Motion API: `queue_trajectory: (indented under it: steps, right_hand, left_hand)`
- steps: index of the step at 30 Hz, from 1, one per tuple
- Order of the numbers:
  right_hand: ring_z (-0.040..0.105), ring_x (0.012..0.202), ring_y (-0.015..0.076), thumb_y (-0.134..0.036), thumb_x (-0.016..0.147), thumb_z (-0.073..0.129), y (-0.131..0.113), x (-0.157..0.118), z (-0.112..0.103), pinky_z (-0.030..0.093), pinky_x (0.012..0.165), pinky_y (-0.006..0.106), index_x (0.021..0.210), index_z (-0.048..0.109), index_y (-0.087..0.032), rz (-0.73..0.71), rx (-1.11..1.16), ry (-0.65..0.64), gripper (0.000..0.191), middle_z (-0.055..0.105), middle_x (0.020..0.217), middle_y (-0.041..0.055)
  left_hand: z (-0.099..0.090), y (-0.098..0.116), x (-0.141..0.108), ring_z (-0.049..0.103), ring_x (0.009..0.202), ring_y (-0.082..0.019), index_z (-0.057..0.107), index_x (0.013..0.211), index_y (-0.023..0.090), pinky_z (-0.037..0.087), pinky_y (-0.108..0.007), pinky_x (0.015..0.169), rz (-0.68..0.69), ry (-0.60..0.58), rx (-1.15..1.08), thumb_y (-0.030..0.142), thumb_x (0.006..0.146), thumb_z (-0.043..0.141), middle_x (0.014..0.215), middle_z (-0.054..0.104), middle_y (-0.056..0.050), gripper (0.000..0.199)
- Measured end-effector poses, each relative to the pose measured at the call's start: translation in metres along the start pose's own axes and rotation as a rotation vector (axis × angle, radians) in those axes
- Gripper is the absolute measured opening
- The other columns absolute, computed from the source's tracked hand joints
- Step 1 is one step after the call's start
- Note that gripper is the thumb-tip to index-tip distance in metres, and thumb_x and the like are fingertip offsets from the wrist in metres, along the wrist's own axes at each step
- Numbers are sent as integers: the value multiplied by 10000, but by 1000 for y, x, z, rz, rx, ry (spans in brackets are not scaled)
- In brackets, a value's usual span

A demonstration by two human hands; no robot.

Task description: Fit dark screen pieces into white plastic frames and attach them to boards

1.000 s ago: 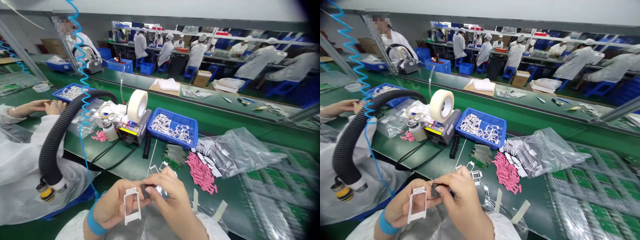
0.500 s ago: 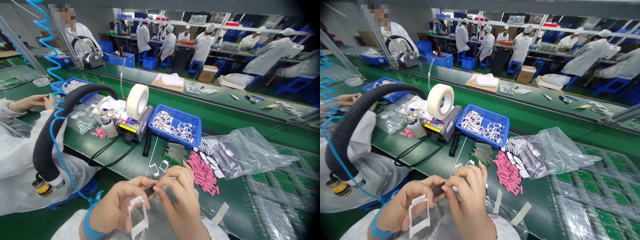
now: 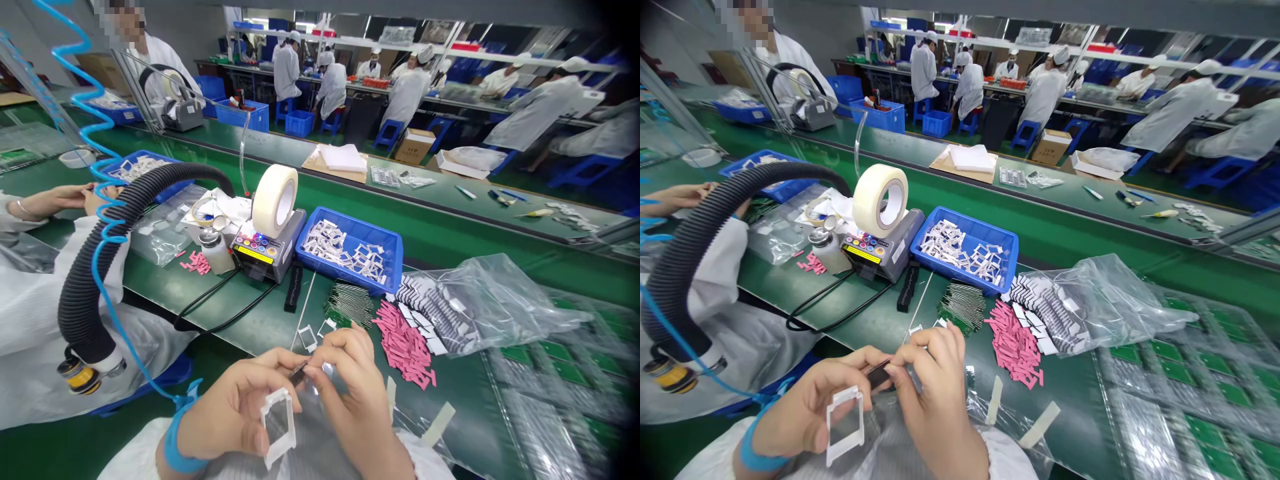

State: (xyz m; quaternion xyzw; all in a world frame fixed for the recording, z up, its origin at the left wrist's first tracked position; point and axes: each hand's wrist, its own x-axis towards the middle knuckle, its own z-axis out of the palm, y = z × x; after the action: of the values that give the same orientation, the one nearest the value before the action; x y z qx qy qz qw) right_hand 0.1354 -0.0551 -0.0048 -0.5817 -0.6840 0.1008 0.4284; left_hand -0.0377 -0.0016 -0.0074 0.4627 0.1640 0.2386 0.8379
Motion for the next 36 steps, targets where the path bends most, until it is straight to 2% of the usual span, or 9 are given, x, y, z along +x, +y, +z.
queue_trajectory:
  steps: [6, 10, 13, 17, 20, 24, 28, 32, 36]
  right_hand:
    - [470, 805, 164, -107, 893, 419, 1, -4, 1, 302, 864, 399, 820, 449, -205, -18, 36, -150, 125, 494, 803, -1]
    - [484, 766, 149, -171, 927, 381, 17, -21, 2, 363, 726, 304, 791, 426, -205, 131, 93, -261, 147, 503, 784, -5]
    - [496, 728, 157, -157, 895, 448, 46, -41, 16, 349, 679, 293, 746, 484, -196, 182, -150, -306, 159, 529, 742, -2]
    - [497, 720, 188, -89, 835, 494, 71, -55, 30, 315, 698, 334, 707, 551, -178, 157, -381, -286, 166, 557, 718, 29]
    - [507, 788, 193, -150, 845, 534, 60, -44, 18, 333, 737, 339, 848, 564, -178, 107, -285, -239, 41, 578, 820, 36]
    - [501, 924, 227, -319, 841, 609, 27, -15, -3, 327, 827, 390, 1120, 532, -197, -106, -211, -163, 314, 598, 1026, 75]
    - [535, 876, 206, -254, 865, 569, 11, -1, -3, 224, 949, 479, 1058, 599, -262, -235, -237, -88, 196, 669, 955, 12]
    - [599, 893, 183, -268, 827, 638, 13, -1, 3, 205, 1026, 478, 1005, 600, -281, -124, 59, -53, 183, 701, 930, -24]
    - [622, 956, 191, -475, 739, 702, 11, -5, 8, 409, 952, 421, 1037, 574, -304, 87, 684, -122, 366, 703, 982, 12]
  left_hand:
    - [-4, -11, 1, 446, 1184, -322, 718, 822, 183, 350, -425, 1004, -45, 120, -109, 525, 626, 734, 1218, 502, -117, 395]
    - [-16, -15, 0, 424, 1249, -329, 716, 903, 165, 304, -436, 1085, 0, 254, -273, 475, 743, 649, 1326, 494, -109, 355]
    - [-27, -18, -1, 405, 1276, -339, 716, 953, 151, 293, -439, 1107, 20, 344, -306, 441, 721, 685, 1349, 505, -114, 373]
    - [-27, -20, -1, 412, 1271, -345, 722, 946, 158, 300, -450, 1104, -15, 343, -306, 435, 692, 715, 1332, 527, -111, 376]
    - [-17, -19, 2, 404, 1267, -341, 724, 908, 156, 313, -428, 1091, -62, 267, -257, 452, 684, 718, 1348, 488, -109, 371]
    - [-2, -15, 6, 489, 1140, -293, 721, 895, 163, 404, -370, 983, -115, 141, -171, 493, 638, 740, 1274, 488, -108, 418]
    - [6, -10, 9, 530, 968, -202, 723, 862, 194, 440, -282, 806, -120, 139, -119, 465, 616, 766, 1125, 546, -68, 369]
    - [5, -10, 8, 542, 859, -192, 714, 766, 160, 427, -282, 744, -105, 113, -220, 483, 596, 772, 875, 597, -56, 370]
    - [-1, -21, 5, 586, 940, -302, 706, 733, 150, 430, -413, 837, -129, 40, -377, 550, 534, 778, 824, 655, -111, 453]
